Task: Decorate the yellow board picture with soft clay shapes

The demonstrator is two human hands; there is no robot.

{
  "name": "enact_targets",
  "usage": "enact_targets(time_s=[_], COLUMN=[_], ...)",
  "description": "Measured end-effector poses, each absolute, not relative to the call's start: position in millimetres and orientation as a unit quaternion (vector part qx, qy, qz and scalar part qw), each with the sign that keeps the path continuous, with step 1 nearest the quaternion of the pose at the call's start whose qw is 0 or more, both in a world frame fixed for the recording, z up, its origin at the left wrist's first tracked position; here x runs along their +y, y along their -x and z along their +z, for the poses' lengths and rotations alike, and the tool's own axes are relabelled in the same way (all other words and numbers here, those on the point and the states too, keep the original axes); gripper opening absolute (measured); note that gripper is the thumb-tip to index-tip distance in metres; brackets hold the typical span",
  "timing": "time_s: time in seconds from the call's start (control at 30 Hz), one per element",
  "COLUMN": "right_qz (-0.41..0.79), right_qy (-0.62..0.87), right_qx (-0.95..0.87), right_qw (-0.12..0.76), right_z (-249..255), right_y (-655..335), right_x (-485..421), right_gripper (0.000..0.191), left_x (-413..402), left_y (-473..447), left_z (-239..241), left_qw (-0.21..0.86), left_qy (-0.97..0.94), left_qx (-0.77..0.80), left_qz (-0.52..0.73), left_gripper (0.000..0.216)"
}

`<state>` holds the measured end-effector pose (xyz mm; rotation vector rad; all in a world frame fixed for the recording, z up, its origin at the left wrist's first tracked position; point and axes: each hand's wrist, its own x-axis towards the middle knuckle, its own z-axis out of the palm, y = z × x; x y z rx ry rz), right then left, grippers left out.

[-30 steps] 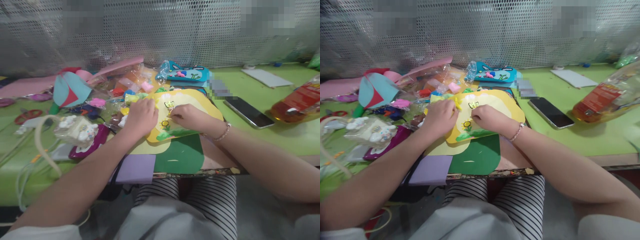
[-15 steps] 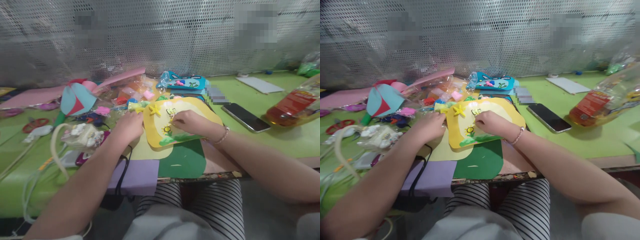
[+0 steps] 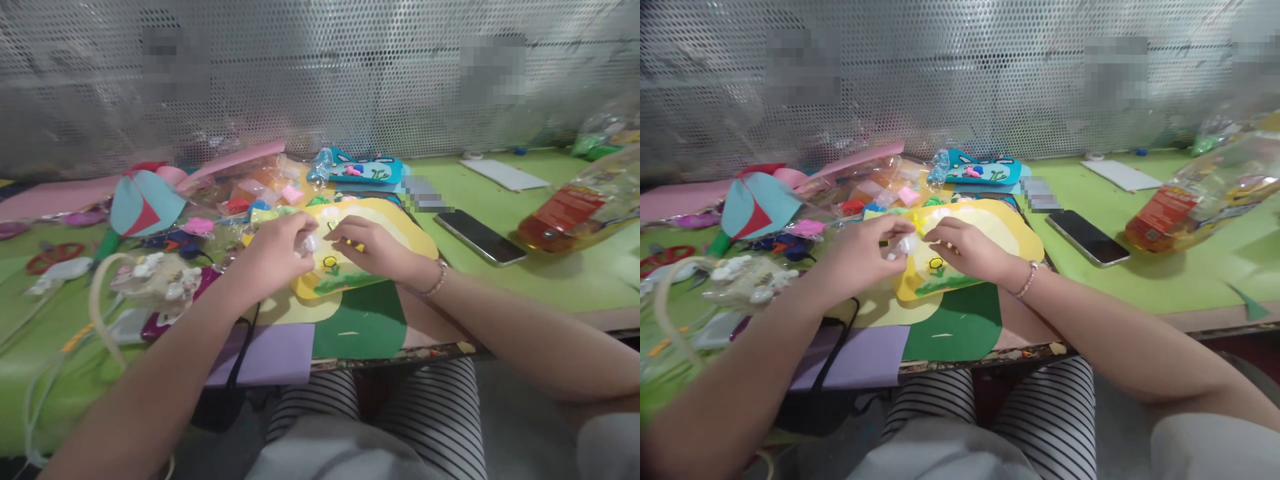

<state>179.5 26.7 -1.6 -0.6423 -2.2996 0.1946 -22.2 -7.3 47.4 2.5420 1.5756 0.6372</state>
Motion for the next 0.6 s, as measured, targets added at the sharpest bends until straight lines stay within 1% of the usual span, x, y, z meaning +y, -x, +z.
enact_targets(time_s=[0.07,0.17,0.23,0.33,0.4,0.47,0.53,0.6], right_qz=[0.095,0.114,0.126,0.138,0.136,0.123,0.095,0.058], right_qy=[0.239,0.256,0.269,0.28,0.288,0.296,0.299,0.3], right_qx=[-0.884,-0.868,-0.859,-0.854,-0.855,-0.857,-0.864,-0.872], right_qw=[0.39,0.411,0.416,0.415,0.41,0.402,0.393,0.382], right_z=[0.7,2.4,1.7,-0.6,-1.6,-1.8,-1.8,-1.8], right_y=[-176.9,-174.9,-174.3,-173.8,-174.8,-177.5,-181.9,-186.5], right_x=[22.1,18.4,18.1,19.5,21.8,25.9,31.4,37.3], right_gripper=[0.013,0.011,0.009,0.007,0.007,0.008,0.012,0.017], left_x=[-8.7,-5.2,-1.5,4.5,8.9,13.5,17.4,19.6], left_y=[16.1,13.4,13.7,13.5,13.3,15.2,20.5,28.5], left_z=[44.2,36.1,31.4,26.3,23.2,20.3,18.7,19.2], left_qw=[0.062,0.059,0.054,0.059,0.062,0.042,-0.018,-0.094], left_qy=[-0.835,-0.841,-0.838,-0.837,-0.842,-0.854,-0.866,-0.855], left_qx=[0.486,0.447,0.432,0.425,0.422,0.42,0.432,0.482], left_qz=[0.249,0.299,0.328,0.34,0.329,0.303,0.25,0.167], left_gripper=[0.039,0.036,0.034,0.034,0.035,0.035,0.036,0.032])
